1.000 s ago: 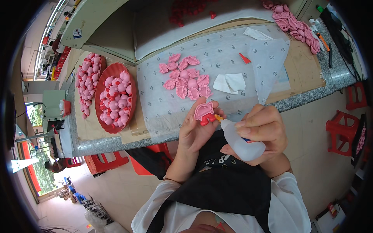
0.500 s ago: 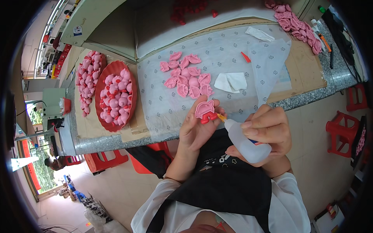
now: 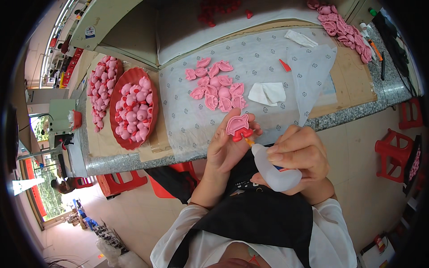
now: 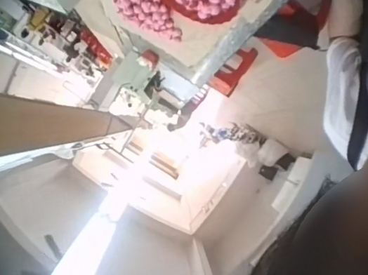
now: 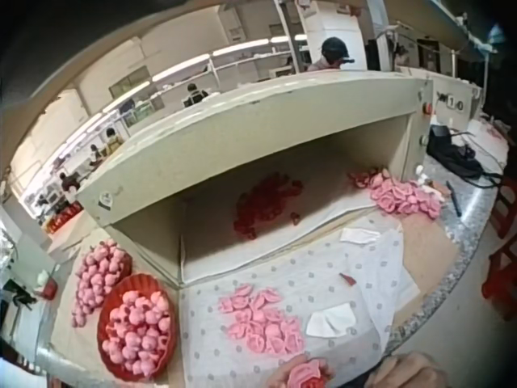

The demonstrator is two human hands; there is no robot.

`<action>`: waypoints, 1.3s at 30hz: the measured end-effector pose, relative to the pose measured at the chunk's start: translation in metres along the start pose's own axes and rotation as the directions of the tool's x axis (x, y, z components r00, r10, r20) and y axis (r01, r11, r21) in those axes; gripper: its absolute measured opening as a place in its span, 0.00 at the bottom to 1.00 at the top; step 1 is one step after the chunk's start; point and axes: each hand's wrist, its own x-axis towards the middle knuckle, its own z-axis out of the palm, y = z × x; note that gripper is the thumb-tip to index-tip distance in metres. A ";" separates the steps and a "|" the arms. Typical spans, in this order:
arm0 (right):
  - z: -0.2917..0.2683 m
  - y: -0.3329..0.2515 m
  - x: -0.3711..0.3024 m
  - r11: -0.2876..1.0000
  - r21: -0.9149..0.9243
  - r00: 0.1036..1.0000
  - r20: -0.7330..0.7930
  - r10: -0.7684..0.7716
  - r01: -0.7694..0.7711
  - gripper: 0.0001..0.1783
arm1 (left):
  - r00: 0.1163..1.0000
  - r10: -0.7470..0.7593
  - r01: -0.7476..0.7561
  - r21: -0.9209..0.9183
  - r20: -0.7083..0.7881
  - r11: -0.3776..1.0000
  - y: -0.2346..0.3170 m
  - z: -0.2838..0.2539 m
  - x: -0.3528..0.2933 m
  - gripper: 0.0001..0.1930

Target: The recorder applies glue to small pink toy components and joins them together at a factory workbench.

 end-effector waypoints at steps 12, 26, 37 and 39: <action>0.005 -0.003 -0.001 1.000 0.019 1.000 0.005 0.015 -0.015 0.28 | 1.000 -0.001 0.001 0.027 -0.001 1.000 -0.001 0.001 -0.001 0.25; 0.008 0.000 0.000 1.000 -0.004 1.000 -0.011 -0.014 0.014 0.27 | 1.000 -0.006 0.006 0.010 0.022 1.000 -0.001 0.002 -0.002 0.25; 0.006 0.002 0.001 0.999 -0.015 0.999 -0.002 -0.037 0.037 0.27 | 0.998 -0.042 0.043 -0.026 0.045 0.999 -0.004 0.003 0.003 0.24; 0.002 -0.001 0.002 0.996 -0.071 0.999 -0.012 -0.053 0.052 0.27 | 1.000 -0.020 0.021 0.046 -0.008 0.999 -0.006 0.003 0.002 0.26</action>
